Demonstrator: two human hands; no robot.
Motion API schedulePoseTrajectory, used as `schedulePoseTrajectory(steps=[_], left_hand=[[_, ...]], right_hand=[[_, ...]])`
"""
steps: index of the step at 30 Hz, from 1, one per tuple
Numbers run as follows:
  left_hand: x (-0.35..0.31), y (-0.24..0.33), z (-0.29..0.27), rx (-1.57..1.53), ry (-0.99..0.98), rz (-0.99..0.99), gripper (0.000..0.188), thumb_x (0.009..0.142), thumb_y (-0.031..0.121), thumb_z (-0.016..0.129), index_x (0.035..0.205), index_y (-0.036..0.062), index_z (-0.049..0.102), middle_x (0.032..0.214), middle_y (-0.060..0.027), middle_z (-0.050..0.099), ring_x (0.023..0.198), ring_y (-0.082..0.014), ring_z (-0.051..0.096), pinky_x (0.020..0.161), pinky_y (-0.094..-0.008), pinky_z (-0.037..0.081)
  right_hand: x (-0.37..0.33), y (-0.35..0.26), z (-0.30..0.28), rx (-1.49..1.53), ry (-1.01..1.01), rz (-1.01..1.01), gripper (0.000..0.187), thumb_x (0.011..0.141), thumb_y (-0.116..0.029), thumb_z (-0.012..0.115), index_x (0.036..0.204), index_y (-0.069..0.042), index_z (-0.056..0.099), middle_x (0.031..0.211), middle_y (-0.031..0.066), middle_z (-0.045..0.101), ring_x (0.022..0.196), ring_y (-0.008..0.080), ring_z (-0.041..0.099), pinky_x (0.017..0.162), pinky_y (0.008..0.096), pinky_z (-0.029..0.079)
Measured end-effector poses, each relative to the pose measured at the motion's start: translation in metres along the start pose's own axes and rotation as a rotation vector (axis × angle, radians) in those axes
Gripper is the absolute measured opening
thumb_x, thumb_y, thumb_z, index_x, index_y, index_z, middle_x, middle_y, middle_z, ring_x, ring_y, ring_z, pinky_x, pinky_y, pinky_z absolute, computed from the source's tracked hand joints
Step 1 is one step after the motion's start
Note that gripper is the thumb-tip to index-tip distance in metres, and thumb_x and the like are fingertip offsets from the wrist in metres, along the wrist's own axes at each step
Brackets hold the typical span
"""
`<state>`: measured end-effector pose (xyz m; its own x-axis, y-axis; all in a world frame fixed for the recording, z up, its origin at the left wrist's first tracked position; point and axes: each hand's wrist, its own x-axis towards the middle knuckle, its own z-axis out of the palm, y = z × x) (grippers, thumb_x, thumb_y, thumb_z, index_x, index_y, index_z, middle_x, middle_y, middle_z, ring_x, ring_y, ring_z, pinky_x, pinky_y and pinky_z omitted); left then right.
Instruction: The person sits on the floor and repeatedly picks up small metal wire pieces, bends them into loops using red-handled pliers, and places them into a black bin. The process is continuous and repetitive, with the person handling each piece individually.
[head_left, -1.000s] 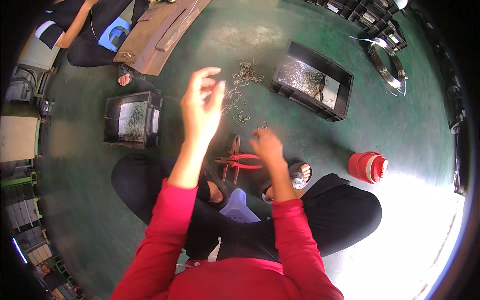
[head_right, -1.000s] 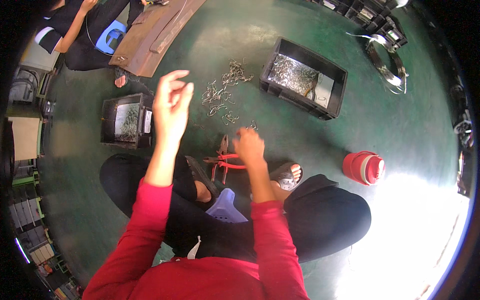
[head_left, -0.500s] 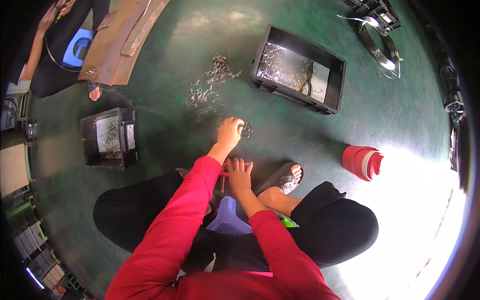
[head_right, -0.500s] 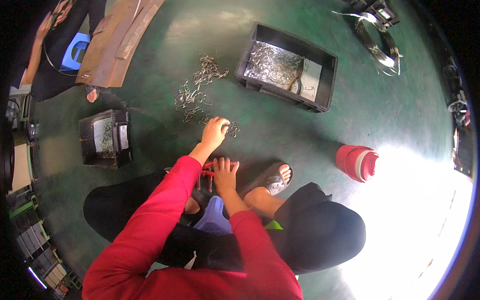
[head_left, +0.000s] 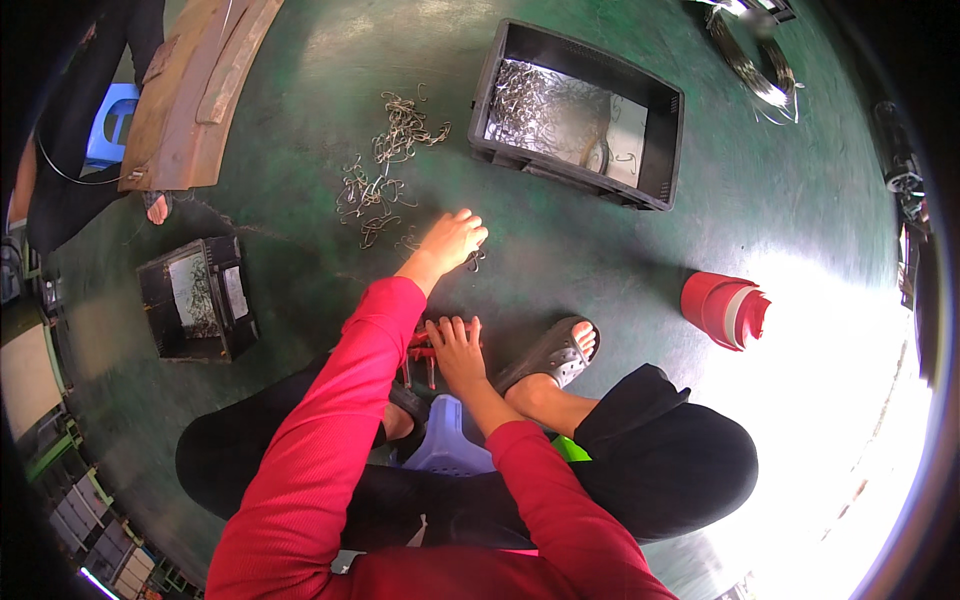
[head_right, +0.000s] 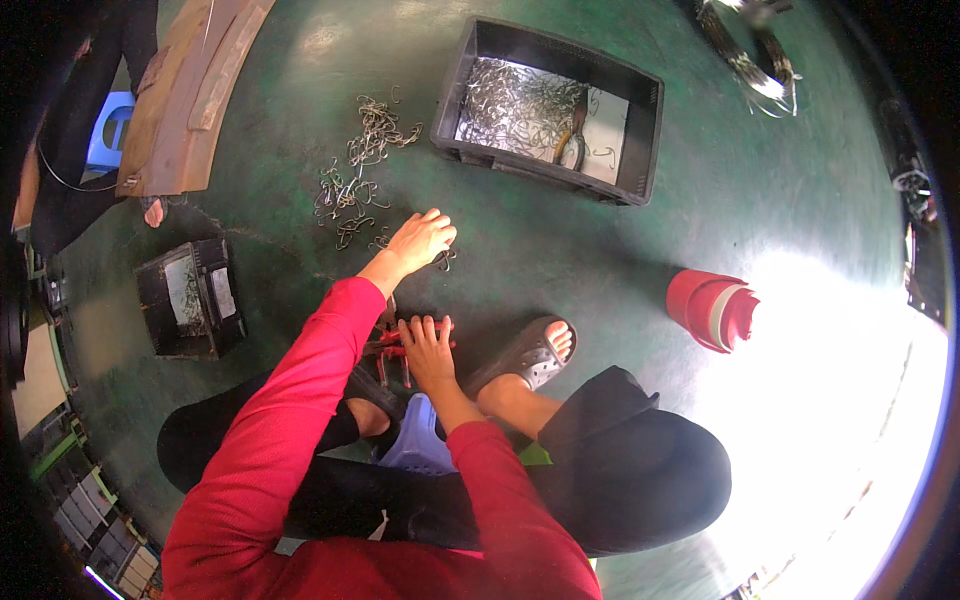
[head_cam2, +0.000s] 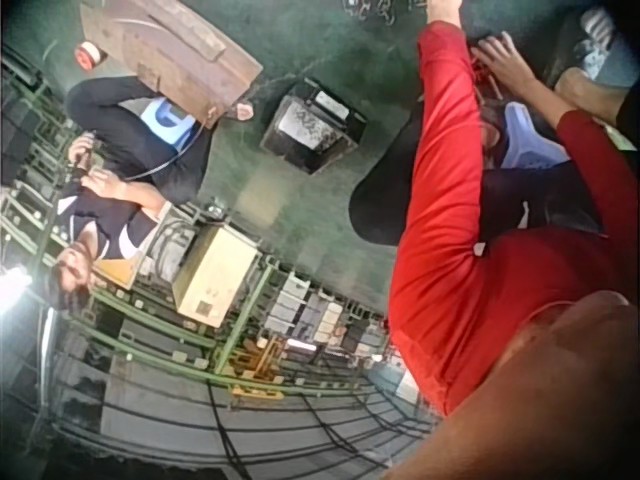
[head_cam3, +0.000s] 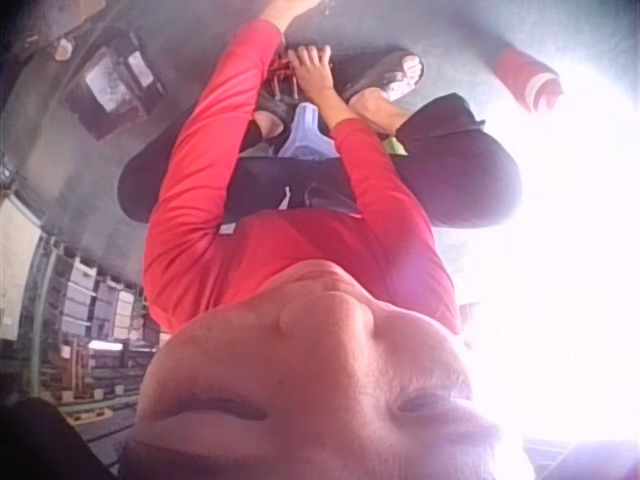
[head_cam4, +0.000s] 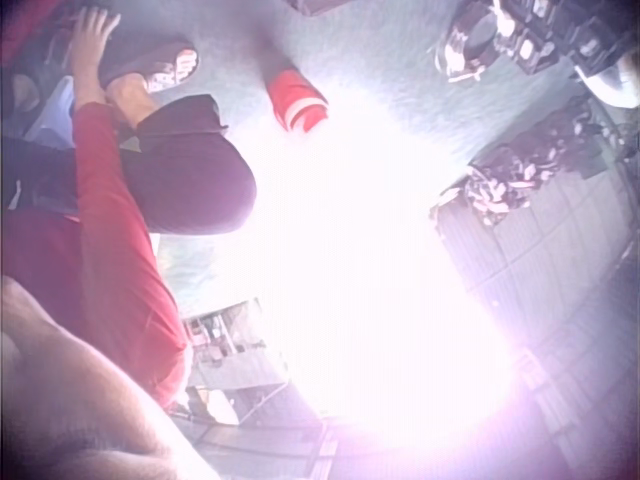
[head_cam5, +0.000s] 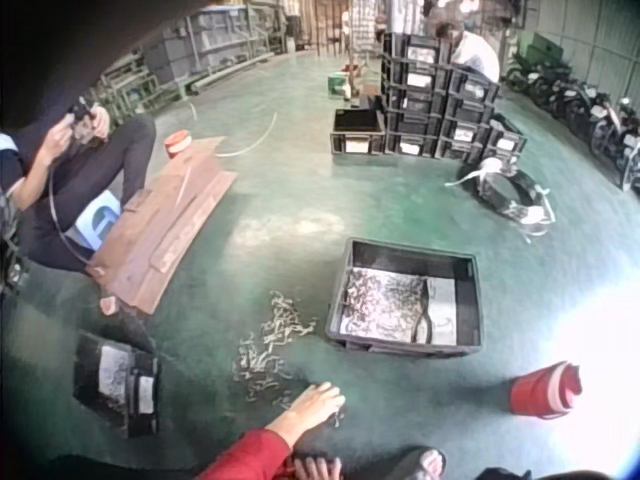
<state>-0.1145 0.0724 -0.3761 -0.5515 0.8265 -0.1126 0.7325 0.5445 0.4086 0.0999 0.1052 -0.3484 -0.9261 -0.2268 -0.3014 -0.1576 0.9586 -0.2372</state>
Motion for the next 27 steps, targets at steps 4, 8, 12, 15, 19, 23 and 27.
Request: schedulePoseTrajectory(steps=[4, 8, 12, 15, 19, 23, 27], left_hand=[[-0.006, 0.008, -0.022, -0.257, 0.108, -0.254, 0.01, 0.088, 0.013, 0.064, 0.083, 0.0082, 0.057, 0.085, -0.0022, 0.061, 0.084, -0.0197, 0.059, 0.074, -0.0342, 0.049], [-0.008, 0.032, -0.091, -1.097, 0.208, -0.545, 0.007, 0.094, 0.01, 0.06, 0.099, 0.0069, 0.064, 0.085, -0.001, 0.062, 0.074, -0.0111, 0.058, 0.069, -0.0254, 0.048], [-0.031, 0.072, -0.187, -1.62, 0.369, -0.432, 0.018, 0.096, 0.012, 0.059, 0.11, 0.0021, 0.065, 0.086, -0.0017, 0.062, 0.073, -0.0097, 0.057, 0.068, -0.0232, 0.048], [-0.063, 0.102, -0.251, -1.762, 0.445, -0.28, 0.02, 0.097, 0.012, 0.058, 0.111, -0.0002, 0.065, 0.085, -0.0009, 0.06, 0.074, -0.01, 0.056, 0.066, -0.0235, 0.048], [-0.117, 0.136, -0.311, -1.699, 0.546, -0.185, 0.02, 0.097, 0.017, 0.058, 0.107, 0.0001, 0.065, 0.085, -0.0019, 0.06, 0.074, -0.0106, 0.057, 0.063, -0.0236, 0.046], [-0.174, 0.158, -0.342, -1.526, 0.7, -0.267, 0.02, 0.097, 0.019, 0.058, 0.103, 0.0009, 0.064, 0.079, -0.0023, 0.062, 0.064, -0.0099, 0.058, 0.053, -0.0219, 0.043], [-0.207, 0.171, -0.344, -1.414, 0.705, -0.363, 0.02, 0.097, 0.019, 0.057, 0.103, 0.0011, 0.065, 0.072, -0.0026, 0.063, 0.055, -0.0092, 0.057, 0.048, -0.0205, 0.04]], right_hand=[[0.005, -0.004, -0.013, -0.021, -0.065, -0.009, 0.057, 0.082, -0.025, 0.063, 0.135, -0.015, 0.047, 0.117, 0.0098, 0.052, 0.113, 0.0282, 0.047, 0.103, 0.0544, 0.033], [0.004, -0.014, -0.028, 0.086, -0.3, 0.07, 0.052, 0.078, -0.031, 0.069, 0.124, -0.014, 0.051, 0.116, 0.0118, 0.055, 0.109, 0.0301, 0.052, 0.096, 0.0515, 0.04], [0.002, -0.008, -0.037, 0.536, -0.388, 0.419, 0.054, 0.075, -0.035, 0.072, 0.12, -0.015, 0.05, 0.113, 0.0179, 0.06, 0.106, 0.0327, 0.061, 0.089, 0.0524, 0.048], [0.017, 0.018, -0.069, 1.003, -0.311, 0.461, 0.057, 0.078, -0.039, 0.07, 0.123, -0.008, 0.053, 0.104, 0.0217, 0.066, 0.093, 0.0344, 0.066, 0.085, 0.046, 0.051], [0.037, 0.052, -0.177, 0.981, -0.041, 0.286, 0.053, 0.081, -0.036, 0.07, 0.12, -0.003, 0.056, 0.097, 0.0182, 0.068, 0.087, 0.0305, 0.066, 0.077, 0.0375, 0.051], [0.01, 0.067, -0.312, 1.045, -0.027, -0.06, 0.038, 0.087, -0.023, 0.068, 0.118, -0.004, 0.057, 0.086, 0.0087, 0.064, 0.075, 0.0144, 0.059, 0.067, 0.0303, 0.048], [-0.036, 0.047, -0.386, 1.189, -0.258, -0.073, 0.043, 0.092, -0.022, 0.066, 0.129, -0.004, 0.054, 0.095, 0.0067, 0.064, 0.082, 0.0133, 0.06, 0.07, 0.0285, 0.049]])
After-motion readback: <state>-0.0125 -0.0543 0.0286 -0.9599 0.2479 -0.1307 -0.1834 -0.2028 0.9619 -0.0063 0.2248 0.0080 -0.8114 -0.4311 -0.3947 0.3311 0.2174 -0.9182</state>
